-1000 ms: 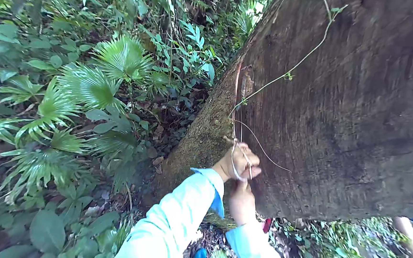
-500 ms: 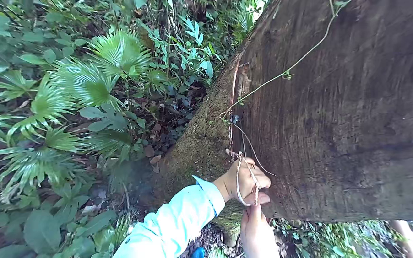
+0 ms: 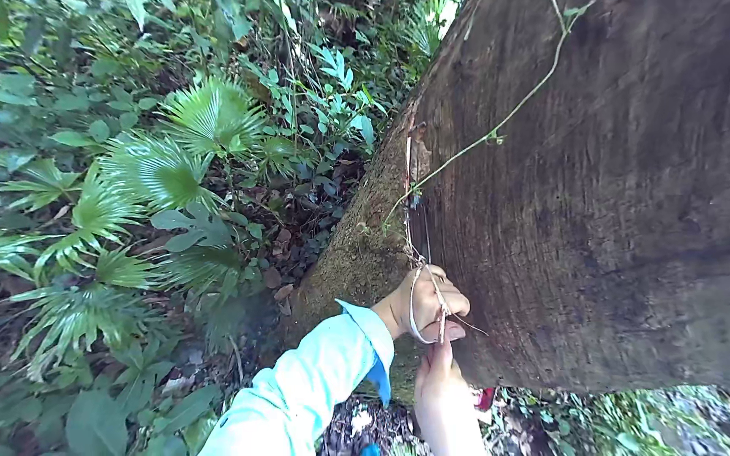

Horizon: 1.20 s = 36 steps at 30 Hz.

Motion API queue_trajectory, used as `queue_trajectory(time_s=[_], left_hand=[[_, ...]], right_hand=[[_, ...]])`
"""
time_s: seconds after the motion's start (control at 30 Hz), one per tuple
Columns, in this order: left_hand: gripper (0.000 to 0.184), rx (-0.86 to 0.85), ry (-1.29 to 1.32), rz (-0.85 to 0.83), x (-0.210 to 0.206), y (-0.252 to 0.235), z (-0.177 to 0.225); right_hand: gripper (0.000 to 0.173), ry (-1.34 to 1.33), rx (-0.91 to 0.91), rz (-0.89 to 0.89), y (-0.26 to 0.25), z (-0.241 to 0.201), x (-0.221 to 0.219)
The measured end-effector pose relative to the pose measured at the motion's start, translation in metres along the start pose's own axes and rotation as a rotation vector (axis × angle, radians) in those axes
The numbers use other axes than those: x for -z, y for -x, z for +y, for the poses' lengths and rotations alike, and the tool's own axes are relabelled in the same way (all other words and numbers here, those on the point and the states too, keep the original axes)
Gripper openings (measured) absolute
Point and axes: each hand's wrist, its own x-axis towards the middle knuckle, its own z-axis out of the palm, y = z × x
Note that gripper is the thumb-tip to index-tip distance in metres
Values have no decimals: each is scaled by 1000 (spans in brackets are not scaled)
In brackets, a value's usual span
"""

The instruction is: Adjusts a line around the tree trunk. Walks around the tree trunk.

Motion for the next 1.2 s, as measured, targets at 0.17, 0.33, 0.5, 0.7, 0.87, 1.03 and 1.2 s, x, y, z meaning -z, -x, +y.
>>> queue_trajectory(time_s=[0.17,0.33,0.5,0.7,0.87,1.03,1.2], left_hand=[[80,186,-48,-96,14,-6,29],[72,-10,-111,-6,9,-6,-22],[64,25,-80,-1,4,-2,-10],[61,16,-208,38,32,-56,-64],[64,19,-162,-63,4,-13,-1],[68,-51,-281,-39,-14,10,-25],[70,-52,-354,7,-37,44,-4]], right_hand=[[36,-24,30,27,9,-1,-10],[37,29,112,181,-31,-5,-20],[36,1,69,91,-21,3,-15],[49,-158,243,207,-87,-34,9],[34,-201,349,393,-32,28,-38],[30,-129,255,299,-56,40,-57],[26,-68,204,204,-39,66,-74]])
